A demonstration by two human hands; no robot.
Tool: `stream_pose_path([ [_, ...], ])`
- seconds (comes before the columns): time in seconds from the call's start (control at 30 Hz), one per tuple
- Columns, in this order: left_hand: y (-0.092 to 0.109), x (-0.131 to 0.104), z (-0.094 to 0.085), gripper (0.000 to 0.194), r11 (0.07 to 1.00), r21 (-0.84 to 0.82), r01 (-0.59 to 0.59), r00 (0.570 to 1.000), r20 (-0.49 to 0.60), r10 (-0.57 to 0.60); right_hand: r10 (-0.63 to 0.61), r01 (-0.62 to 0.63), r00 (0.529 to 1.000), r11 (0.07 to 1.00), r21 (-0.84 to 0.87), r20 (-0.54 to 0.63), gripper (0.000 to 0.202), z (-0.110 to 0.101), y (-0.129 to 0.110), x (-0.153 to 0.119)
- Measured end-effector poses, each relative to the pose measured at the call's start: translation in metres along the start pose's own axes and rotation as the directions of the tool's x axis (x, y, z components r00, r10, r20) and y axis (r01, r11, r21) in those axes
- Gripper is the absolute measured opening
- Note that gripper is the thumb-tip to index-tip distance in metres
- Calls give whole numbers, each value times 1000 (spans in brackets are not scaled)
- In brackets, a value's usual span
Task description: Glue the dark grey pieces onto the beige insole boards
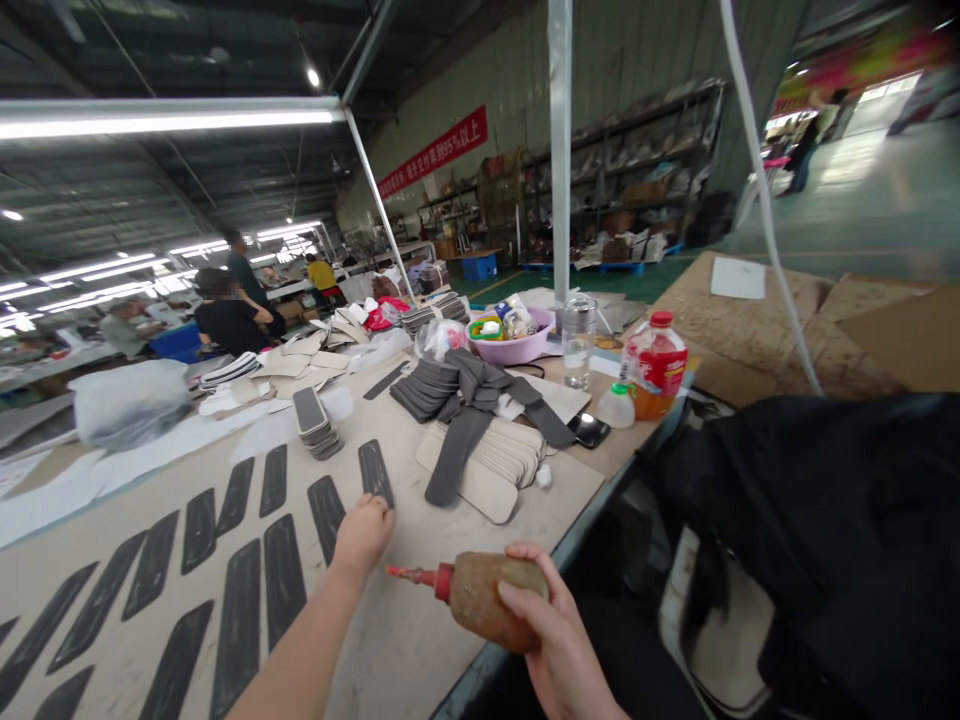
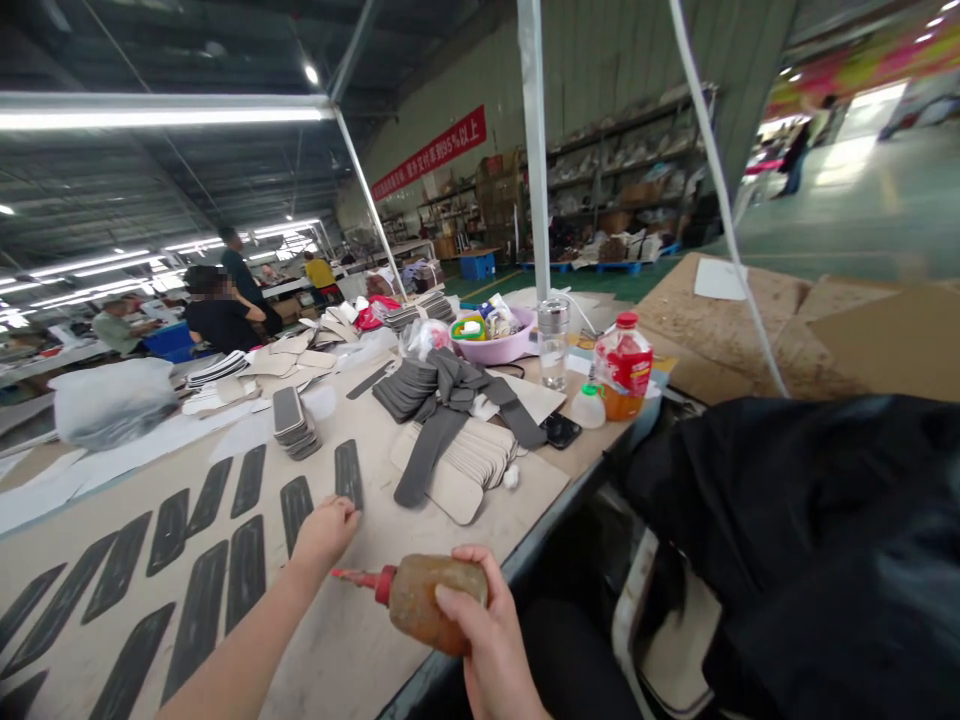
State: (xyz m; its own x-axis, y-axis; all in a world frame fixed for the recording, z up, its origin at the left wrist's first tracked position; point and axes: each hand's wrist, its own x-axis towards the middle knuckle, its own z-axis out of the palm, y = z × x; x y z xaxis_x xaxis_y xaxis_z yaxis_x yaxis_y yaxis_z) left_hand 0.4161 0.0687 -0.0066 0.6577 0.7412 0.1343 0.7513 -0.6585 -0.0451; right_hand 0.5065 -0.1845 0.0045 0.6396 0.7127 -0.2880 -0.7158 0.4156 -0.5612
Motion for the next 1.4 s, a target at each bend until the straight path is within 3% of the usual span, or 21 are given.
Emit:
stream_pose_path([
  [0.17, 11, 12, 18, 27, 985, -150, -88, 996, -27, 85, 11, -9, 1000, 999, 52, -24, 48, -5, -4, 6],
  [0.37, 55, 24, 34, 32, 953, -225, -204, 979, -23, 204, 47, -42, 997, 996, 84, -61, 46, -18, -1, 18],
  [0.5, 74, 28, 32, 27, 963, -202, -179, 983, -2, 183, 93, -90, 994, 995, 51, -62, 52, -26, 4, 26],
  [0.7, 83, 31, 19, 22, 980, -152, -132, 990, 37, 139, 64, -57, 987, 997, 50, -147, 53, -24, 7, 29],
  [0.9, 92, 29, 19, 26, 984, -136, -113, 992, 38, 119, 62, -64, 985, 998, -10, -164, 55, -25, 9, 27],
  [1.03, 83, 30, 9, 27, 974, -177, -142, 990, -2, 144, 55, -56, 988, 998, 1, -144, 56, -28, 11, 30],
  [1.17, 56, 14, -21, 28, 962, -229, -150, 985, -113, 127, 43, -41, 992, 999, 23, -115, 58, -29, 7, 31],
  [1.3, 15, -47, -43, 28, 937, -260, -233, 951, -265, 163, 38, -37, 997, 999, 10, -63, 54, -25, 0, 24],
  [1.4, -17, -115, -38, 26, 917, -209, -340, 898, -363, 250, 47, -47, 998, 999, 2, -33, 51, -19, -1, 15],
])
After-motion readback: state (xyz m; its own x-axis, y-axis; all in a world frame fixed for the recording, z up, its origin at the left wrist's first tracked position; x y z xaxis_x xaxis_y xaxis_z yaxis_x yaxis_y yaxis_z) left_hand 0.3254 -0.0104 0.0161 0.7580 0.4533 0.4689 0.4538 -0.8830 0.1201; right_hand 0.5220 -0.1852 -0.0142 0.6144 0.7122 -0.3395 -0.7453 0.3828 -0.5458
